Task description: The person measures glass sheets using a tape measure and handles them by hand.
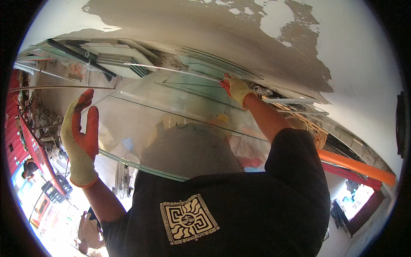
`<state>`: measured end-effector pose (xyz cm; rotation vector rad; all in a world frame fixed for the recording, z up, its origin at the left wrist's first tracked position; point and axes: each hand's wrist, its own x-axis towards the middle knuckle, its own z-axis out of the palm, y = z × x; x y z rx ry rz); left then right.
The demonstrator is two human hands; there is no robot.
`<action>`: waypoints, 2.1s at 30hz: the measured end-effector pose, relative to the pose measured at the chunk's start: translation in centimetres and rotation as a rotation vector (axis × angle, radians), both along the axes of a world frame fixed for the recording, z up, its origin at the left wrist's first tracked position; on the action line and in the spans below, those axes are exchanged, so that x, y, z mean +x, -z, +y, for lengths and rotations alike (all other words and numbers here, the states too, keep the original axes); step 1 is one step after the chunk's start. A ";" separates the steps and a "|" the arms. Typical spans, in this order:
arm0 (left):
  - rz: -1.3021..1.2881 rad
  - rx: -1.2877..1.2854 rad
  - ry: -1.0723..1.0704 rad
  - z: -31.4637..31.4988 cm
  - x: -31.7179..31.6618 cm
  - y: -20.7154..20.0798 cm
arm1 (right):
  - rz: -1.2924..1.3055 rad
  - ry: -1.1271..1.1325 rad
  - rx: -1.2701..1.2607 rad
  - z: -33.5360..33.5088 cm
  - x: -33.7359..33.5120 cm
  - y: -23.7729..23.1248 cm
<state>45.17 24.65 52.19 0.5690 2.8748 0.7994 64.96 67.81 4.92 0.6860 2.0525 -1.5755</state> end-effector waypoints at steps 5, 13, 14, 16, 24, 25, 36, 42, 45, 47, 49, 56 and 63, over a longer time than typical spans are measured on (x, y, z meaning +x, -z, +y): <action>-0.009 0.024 0.030 0.4 -0.1 0.2 | -0.031 -0.371 0.251 2.8 1.1 -2.8; 0.007 0.034 0.030 -0.6 -0.2 0.9 | -0.232 -0.303 0.114 4.9 2.6 -4.3; 0.009 0.035 0.015 -0.6 -0.1 0.8 | -0.199 -0.328 0.145 4.8 2.1 -5.8; 0.015 0.032 0.003 0.1 0.1 0.3 | -0.007 -0.312 0.198 5.5 3.5 -5.2; 0.002 -0.017 0.015 1.5 0.3 -1.0 | 0.172 -0.176 0.487 6.1 3.0 1.8; 0.002 -0.042 0.003 1.5 0.6 -1.3 | 0.033 -0.289 0.482 5.9 1.6 -0.4; 0.020 -0.043 -0.029 1.7 0.6 -1.1 | 0.071 -0.243 0.579 2.8 -3.1 -3.1; 0.012 -0.018 -0.015 1.5 0.7 -1.2 | 0.084 -0.196 0.670 3.0 -1.8 -3.7; -0.009 -0.041 -0.001 1.6 0.6 -1.4 | -0.053 -0.179 0.605 2.8 -2.7 -6.9; 0.005 -0.064 0.035 1.9 0.2 -1.2 | -0.083 -0.147 0.563 3.5 -2.3 -7.5; 0.000 0.003 0.020 1.4 0.2 -0.6 | -0.028 -0.150 0.554 5.1 -0.5 -5.4; -0.027 -0.020 -0.010 -0.7 0.3 0.4 | -0.085 -0.220 0.697 9.9 4.6 -3.2; -0.029 0.000 -0.001 -0.3 0.3 0.5 | -0.134 -0.111 0.756 14.2 8.4 -0.7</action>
